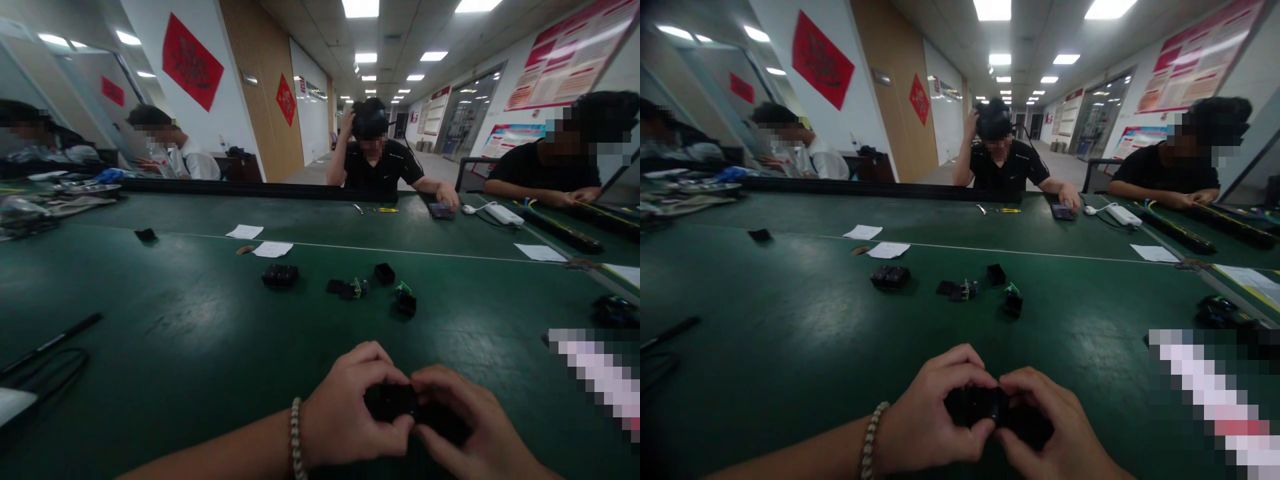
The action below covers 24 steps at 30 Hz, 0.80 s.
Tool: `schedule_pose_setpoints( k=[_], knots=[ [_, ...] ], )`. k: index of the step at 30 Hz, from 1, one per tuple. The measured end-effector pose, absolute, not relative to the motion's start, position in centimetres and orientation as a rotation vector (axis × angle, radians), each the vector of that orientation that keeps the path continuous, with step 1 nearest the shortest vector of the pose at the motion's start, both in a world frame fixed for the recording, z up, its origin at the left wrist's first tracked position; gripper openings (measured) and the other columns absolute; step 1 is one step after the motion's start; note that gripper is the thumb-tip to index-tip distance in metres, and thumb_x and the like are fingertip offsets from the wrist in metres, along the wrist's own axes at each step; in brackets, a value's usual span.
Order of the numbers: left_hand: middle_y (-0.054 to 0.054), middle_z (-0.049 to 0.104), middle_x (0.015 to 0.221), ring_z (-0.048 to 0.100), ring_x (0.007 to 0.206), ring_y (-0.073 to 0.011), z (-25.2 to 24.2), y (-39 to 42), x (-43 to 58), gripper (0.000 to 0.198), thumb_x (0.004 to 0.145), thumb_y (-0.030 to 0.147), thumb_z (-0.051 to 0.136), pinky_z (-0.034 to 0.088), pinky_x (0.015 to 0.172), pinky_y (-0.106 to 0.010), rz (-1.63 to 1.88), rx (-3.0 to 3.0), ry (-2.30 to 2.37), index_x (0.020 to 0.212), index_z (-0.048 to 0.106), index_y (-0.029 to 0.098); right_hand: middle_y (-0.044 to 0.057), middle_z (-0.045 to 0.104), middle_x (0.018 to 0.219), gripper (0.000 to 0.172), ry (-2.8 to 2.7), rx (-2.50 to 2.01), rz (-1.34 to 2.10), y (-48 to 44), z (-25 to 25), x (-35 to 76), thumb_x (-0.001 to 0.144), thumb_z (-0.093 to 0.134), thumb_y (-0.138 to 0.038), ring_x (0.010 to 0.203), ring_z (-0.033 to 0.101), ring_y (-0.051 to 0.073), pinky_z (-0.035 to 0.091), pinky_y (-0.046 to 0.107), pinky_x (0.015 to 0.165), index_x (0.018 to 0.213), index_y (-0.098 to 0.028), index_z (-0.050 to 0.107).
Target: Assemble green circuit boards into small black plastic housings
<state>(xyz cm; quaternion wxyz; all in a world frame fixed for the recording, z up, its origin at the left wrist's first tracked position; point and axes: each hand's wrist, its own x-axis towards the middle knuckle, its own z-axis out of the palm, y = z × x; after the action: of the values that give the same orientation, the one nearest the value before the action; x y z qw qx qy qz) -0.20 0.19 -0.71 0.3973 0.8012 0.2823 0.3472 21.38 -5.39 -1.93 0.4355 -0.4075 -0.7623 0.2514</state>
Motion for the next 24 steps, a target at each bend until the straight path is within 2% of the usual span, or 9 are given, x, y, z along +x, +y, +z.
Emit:
schedule_pose_setpoints(
  k=[6,13,24],
  knots=[
    [-0.007,0.067,0.095,0.066,0.079,-0.0184,-0.5,0.3,-0.3,0.038,0.066,0.021,0.084,0.054,0.069,-0.03,0.819,2.01,0.719,0.104,0.08,0.015,0.004,0.079,0.099,0.046,-1.889,-1.04,0.626,-5.5,-1.4,21.3,0.077,0.069,-0.005,0.082,0.081,0.019,0.068,0.024,0.071,0.118,-0.026,0.066],
    [-0.005,0.063,0.089,0.063,0.078,-0.0176,0.5,0.3,-0.3,0.029,0.075,0.025,0.08,0.052,0.068,-0.029,0.787,2.022,0.731,0.102,0.081,0.016,0.003,0.077,0.096,0.04,-1.915,-1.035,0.614,-5.5,-0.9,21.2,0.081,0.068,-0.005,0.079,0.078,0.017,0.067,0.024,0.068,0.115,-0.026,0.066],
    [-0.005,0.063,0.096,0.063,0.083,-0.0176,0.7,0.5,-0.4,0.03,0.078,0.029,0.08,0.051,0.069,-0.028,0.715,1.972,0.746,0.105,0.079,0.018,0.004,0.076,0.099,0.036,-1.896,-1.069,0.694,-5.5,-0.8,21.3,0.084,0.069,-0.007,0.083,0.077,0.018,0.066,0.026,0.07,0.115,-0.025,0.066]
  ],
)
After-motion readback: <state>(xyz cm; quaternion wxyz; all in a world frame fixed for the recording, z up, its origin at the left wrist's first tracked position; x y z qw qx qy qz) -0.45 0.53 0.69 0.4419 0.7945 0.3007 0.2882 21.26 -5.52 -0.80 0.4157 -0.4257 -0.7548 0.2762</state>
